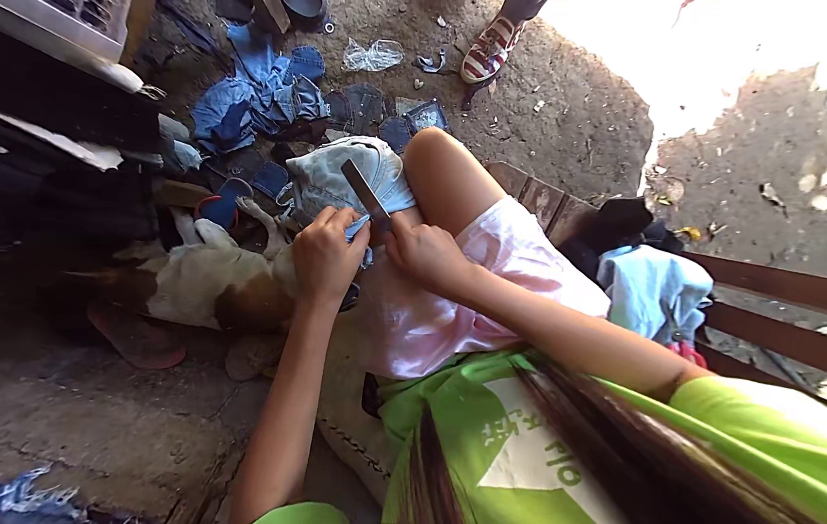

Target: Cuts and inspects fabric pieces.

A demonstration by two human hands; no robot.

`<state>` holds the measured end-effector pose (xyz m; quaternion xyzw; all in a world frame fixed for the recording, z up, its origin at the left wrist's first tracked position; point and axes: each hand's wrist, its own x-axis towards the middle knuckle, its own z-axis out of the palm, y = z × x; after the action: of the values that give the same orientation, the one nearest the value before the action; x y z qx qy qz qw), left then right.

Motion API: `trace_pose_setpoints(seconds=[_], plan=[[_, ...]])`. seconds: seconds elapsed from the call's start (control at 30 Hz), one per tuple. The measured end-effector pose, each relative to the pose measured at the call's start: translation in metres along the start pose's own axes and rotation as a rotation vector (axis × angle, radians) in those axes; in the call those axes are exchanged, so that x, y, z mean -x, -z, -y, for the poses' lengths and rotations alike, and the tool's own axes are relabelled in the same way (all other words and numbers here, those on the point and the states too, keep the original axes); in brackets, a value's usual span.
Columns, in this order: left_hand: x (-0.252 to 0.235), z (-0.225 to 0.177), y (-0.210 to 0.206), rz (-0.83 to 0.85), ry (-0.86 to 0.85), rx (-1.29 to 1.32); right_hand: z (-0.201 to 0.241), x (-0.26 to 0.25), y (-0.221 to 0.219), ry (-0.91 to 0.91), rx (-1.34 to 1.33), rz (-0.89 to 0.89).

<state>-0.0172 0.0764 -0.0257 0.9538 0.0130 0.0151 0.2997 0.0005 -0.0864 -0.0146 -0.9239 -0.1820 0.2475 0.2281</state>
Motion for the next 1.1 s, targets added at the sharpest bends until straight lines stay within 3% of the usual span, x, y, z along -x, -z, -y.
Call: trace_pose_setpoints(seconds=[0.2,0.3,0.37,0.5,0.73,0.97,1.1], plan=[[0.001,0.003,0.0,0.0,0.015,0.045,0.016,0.002,0.01,-0.139,0.032,0.213],[0.002,0.004,0.001,-0.008,0.02,0.046,0.02,-0.014,-0.002,-0.081,-0.001,0.033],[0.008,0.007,0.005,0.004,-0.009,0.058,0.022,-0.011,-0.002,-0.075,0.0,0.027],[0.005,0.011,0.008,-0.033,-0.011,0.067,0.031,0.005,0.013,-0.199,0.048,0.379],[0.012,0.008,0.004,-0.004,-0.014,0.086,0.015,-0.011,0.004,-0.081,-0.009,0.031],[0.005,0.005,-0.019,0.192,0.136,-0.011,-0.021,0.013,0.027,-0.107,-0.145,0.058],[-0.005,0.005,-0.028,0.083,0.072,-0.125,-0.024,0.015,0.023,-0.145,-0.097,0.126]])
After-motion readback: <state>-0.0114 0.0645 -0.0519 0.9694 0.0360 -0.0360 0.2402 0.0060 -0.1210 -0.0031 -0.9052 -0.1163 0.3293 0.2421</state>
